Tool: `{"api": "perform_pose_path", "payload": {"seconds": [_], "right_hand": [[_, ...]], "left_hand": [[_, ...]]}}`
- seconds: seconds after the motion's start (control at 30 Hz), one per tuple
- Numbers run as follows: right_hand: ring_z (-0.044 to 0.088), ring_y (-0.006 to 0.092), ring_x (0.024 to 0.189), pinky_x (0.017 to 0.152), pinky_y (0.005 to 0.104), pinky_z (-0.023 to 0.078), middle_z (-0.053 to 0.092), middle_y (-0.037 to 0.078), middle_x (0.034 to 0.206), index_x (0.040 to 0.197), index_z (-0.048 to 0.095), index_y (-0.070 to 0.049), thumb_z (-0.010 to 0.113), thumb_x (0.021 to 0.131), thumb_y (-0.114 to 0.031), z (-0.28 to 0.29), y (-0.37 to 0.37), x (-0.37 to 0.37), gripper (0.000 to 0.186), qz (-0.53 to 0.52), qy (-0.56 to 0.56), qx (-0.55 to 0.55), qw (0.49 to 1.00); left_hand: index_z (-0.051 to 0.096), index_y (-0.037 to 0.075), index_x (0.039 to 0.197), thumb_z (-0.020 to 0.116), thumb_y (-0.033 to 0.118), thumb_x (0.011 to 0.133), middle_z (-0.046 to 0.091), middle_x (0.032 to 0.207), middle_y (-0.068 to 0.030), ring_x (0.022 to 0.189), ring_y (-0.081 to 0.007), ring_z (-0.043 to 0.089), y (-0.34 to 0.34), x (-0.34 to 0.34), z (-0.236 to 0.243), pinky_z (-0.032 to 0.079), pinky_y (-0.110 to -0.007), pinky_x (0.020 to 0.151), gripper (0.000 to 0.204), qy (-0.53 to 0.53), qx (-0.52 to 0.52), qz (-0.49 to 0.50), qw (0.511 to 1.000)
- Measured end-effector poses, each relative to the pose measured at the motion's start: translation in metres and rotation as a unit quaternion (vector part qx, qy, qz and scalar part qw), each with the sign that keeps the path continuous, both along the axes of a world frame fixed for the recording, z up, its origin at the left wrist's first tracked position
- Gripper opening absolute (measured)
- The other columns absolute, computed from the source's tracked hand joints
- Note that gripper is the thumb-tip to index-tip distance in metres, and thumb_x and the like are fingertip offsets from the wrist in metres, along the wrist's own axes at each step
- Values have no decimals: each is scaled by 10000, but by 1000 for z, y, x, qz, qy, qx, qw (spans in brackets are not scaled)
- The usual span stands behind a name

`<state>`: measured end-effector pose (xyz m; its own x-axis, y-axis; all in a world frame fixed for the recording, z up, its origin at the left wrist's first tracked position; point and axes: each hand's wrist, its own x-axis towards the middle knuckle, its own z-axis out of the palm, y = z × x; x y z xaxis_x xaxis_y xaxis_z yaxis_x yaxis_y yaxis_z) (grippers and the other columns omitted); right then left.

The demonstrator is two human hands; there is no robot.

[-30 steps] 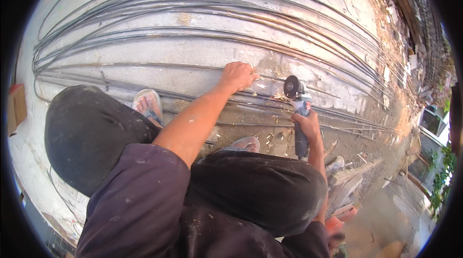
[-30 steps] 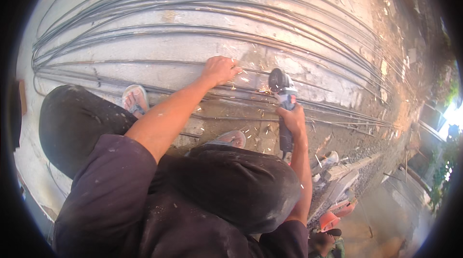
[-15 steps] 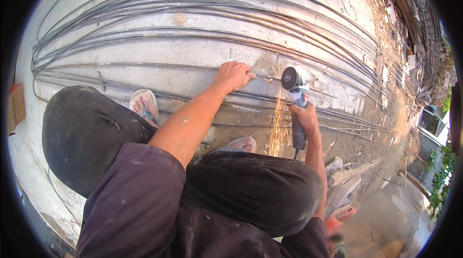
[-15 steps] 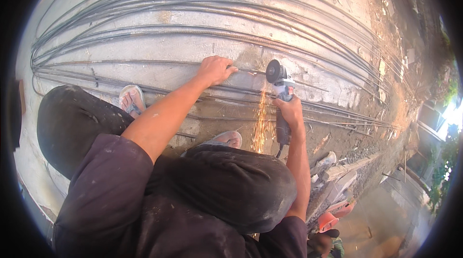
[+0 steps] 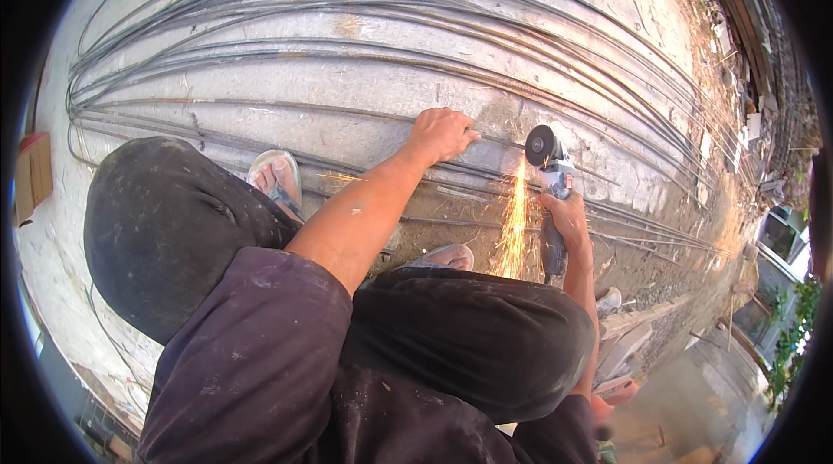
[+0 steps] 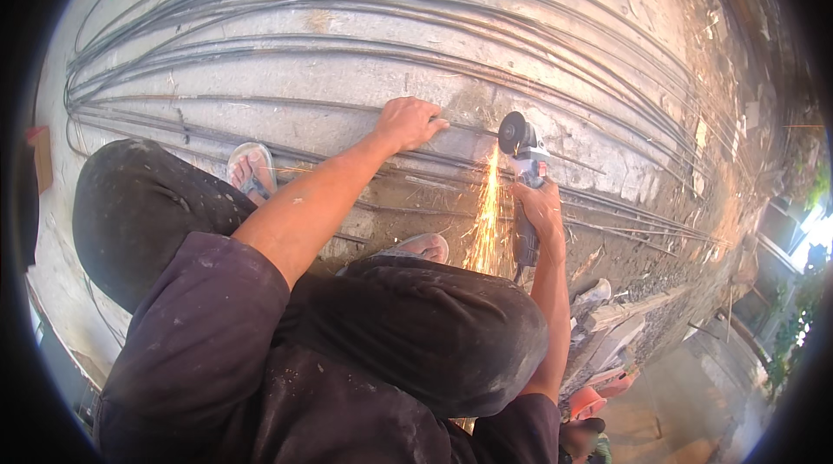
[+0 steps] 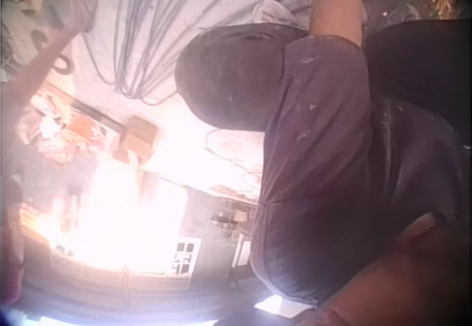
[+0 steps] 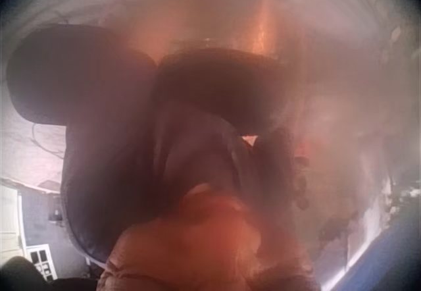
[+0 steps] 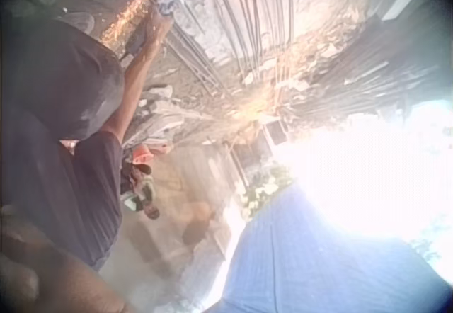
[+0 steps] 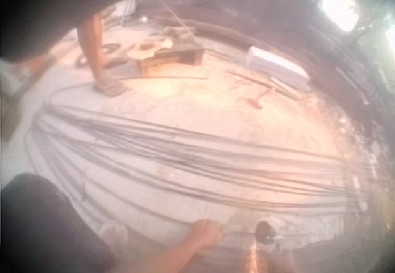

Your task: The person uses an angle grinder to cut multiple long metal rods laid out on a concrete floor. They hold each rod steady with one hand while operating the grinder with the other, producing sparks as the metal is severed. The cut pieces are left on the ground.

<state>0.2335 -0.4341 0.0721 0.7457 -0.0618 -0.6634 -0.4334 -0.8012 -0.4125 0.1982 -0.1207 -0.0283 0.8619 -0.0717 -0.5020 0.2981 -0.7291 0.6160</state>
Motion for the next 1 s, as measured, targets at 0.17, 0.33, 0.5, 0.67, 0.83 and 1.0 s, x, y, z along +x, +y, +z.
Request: {"api": "perform_pose_path", "payload": {"seconds": [0.17, 0.33, 0.5, 0.67, 0.83, 1.0], "right_hand": [[604, 179, 723, 688, 380, 507, 707, 81, 836, 1011, 733, 55, 795, 757, -235, 2, 0, 0, 390, 5, 1, 10, 1000], [625, 183, 574, 527, 354, 499, 664, 65, 756, 999, 696, 27, 788, 791, -169, -9, -15, -2, 301, 10, -20, 31, 999], [617, 151, 711, 656, 356, 507, 705, 70, 809, 1004, 735, 52, 801, 780, -219, -1, -6, -3, 358, 17, 6, -8, 1000], [622, 144, 715, 660, 351, 513, 708, 66, 820, 1015, 735, 49, 803, 786, -209, 0, -13, -12, 351, 4, -7, 15, 1000], [638, 160, 674, 631, 350, 520, 694, 68, 801, 1000, 716, 42, 800, 791, -193, 4, -4, -11, 326, -6, -11, 18, 1000], [630, 154, 595, 532, 350, 503, 653, 56, 737, 926, 684, 18, 790, 802, -166, 2, 2, -3, 246, 25, -43, 28, 998]], "left_hand": [[783, 178, 1155, 586, 555, 1075, 797, 1042, -103, 1037, -292, 746, 1, 2, 5, 567, -472, 960, 433, 4, 6, -14, 1000], [787, 178, 1156, 590, 556, 1074, 800, 1036, -105, 1034, -297, 748, 0, 3, 6, 571, -477, 955, 434, 1, -3, -11, 1000], [796, 157, 1126, 623, 542, 1058, 804, 1061, -118, 1061, -320, 748, 3, -1, 4, 570, -484, 973, 427, -15, 0, 3, 1000], [810, 152, 1110, 665, 530, 1034, 805, 1090, -128, 1094, -335, 748, -1, 2, 0, 574, -482, 988, 413, -31, 2, 21, 999], [794, 203, 1244, 631, 570, 1042, 811, 1102, -106, 1087, -308, 748, 0, 5, 2, 566, -475, 992, 449, -9, 13, -5, 1000], [795, 172, 1172, 627, 558, 1050, 806, 1075, -105, 1075, -307, 748, 1, 2, 0, 569, -475, 982, 438, -11, 0, 2, 1000]]}}
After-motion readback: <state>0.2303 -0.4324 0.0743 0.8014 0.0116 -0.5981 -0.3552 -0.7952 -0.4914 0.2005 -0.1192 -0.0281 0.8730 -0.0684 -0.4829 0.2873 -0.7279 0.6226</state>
